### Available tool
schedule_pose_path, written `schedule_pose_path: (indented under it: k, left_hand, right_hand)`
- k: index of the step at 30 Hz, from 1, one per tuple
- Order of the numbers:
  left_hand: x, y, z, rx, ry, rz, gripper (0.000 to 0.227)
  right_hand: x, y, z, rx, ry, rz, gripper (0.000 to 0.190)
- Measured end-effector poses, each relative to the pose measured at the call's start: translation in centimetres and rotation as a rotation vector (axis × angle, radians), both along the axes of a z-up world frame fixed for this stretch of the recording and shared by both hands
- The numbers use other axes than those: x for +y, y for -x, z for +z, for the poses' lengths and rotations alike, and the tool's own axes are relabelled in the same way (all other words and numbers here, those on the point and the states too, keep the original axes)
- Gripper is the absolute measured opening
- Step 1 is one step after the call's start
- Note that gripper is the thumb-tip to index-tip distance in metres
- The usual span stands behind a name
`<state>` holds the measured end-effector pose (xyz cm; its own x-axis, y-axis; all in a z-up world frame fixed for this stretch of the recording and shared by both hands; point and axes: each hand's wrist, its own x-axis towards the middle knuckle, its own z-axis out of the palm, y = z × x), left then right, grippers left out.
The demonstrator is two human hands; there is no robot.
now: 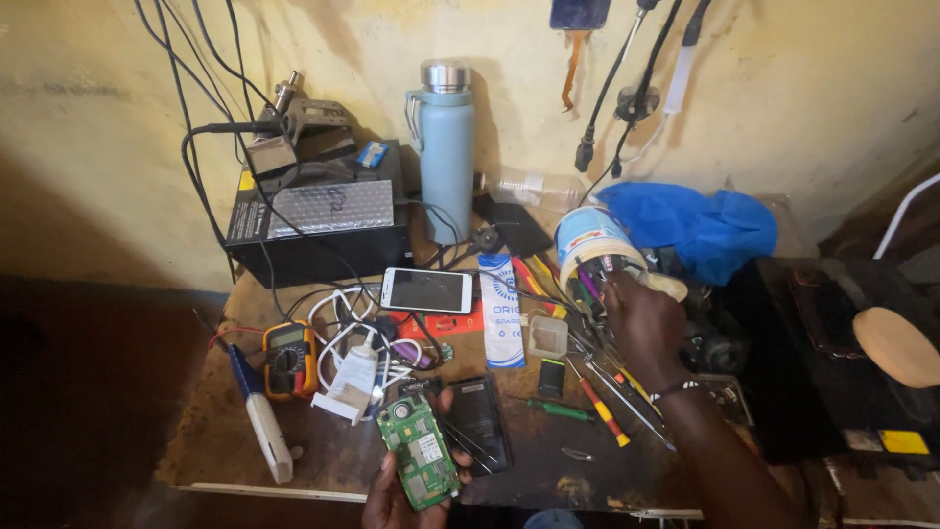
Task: The person holds a green circuit board and a rectangular electronic component, then uses a yellow tool to scrape the surface of the component. They pour liquid from a plastic bottle onto the component and continue scraping with the tool.
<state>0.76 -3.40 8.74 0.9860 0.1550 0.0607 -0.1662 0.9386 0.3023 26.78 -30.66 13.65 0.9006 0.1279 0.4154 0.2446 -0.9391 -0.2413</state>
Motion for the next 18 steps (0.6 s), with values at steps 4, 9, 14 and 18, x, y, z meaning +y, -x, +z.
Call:
schedule_pose_path:
  k: [4, 9, 14, 18]
  left_hand:
    - [0.1, 0.1, -0.3, 0.061, -0.022, 0.035, 0.067]
    - [0.0, -0.1, 0.1, 0.032, -0.003, 0.053, 0.069]
    - [-0.3, 0.0, 0.0, 0.065, -0.035, 0.054, 0.071]
    - [-0.1, 0.1, -0.8, 0.081, -0.025, 0.023, 0.075]
  right_hand:
    - [-0.3, -0.5, -0.6, -0.078, 0.014, 0.038, 0.022]
    - [0.6, 2.0, 2.7, 0.067, -0.480, -0.073, 0.030]
    - [-2.8, 0.4, -1.0, 0.036, -1.078, 0.025, 0.007]
    - [-5.3, -0.7, -2.0, 0.134, -1.616, 0.053, 0.015]
